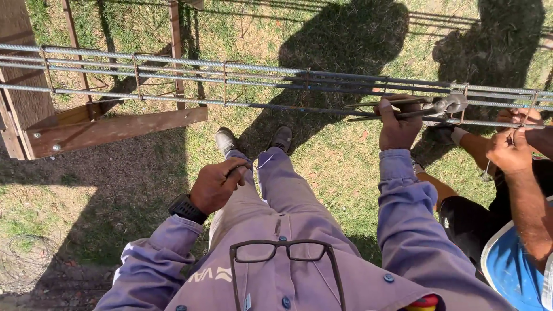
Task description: The person uses a rebar tying tool to twist and secure wire ties around intersecting steel rebar rods in a grid structure. The person repeatedly positions the tool, twists the wire to tighten the connection, and moves along the rebar framework to secure multiple joints.
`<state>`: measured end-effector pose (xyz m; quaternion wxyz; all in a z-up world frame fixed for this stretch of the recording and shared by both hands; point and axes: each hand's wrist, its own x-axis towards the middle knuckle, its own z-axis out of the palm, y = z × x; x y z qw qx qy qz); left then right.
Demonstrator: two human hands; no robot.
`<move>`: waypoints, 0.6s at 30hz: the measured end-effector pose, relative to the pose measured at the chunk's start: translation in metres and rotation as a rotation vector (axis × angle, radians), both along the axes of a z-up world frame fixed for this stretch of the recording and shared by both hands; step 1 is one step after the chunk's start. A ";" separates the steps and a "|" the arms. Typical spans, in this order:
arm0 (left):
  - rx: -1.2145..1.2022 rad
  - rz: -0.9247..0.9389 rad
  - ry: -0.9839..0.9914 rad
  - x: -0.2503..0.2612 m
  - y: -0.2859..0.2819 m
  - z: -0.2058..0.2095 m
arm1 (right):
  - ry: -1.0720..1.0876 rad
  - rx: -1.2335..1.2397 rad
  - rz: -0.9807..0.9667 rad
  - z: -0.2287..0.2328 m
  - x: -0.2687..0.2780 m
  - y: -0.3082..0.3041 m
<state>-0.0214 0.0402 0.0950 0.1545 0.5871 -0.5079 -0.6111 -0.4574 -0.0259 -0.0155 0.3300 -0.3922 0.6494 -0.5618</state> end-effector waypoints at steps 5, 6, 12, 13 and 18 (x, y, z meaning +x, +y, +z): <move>-0.167 -0.029 0.013 -0.015 -0.009 0.002 | 0.195 0.210 0.049 -0.017 0.002 0.000; -0.164 -0.021 0.006 -0.018 -0.010 0.003 | 0.190 0.212 0.058 0.001 0.013 0.000; -0.198 0.030 0.121 -0.034 -0.020 0.015 | 0.415 0.122 0.162 0.107 0.106 0.007; -0.172 0.037 0.179 -0.038 -0.020 0.014 | -0.052 0.401 0.257 0.114 0.122 0.010; -0.128 0.082 0.326 -0.057 -0.024 0.025 | -0.845 0.569 0.446 0.111 0.159 0.018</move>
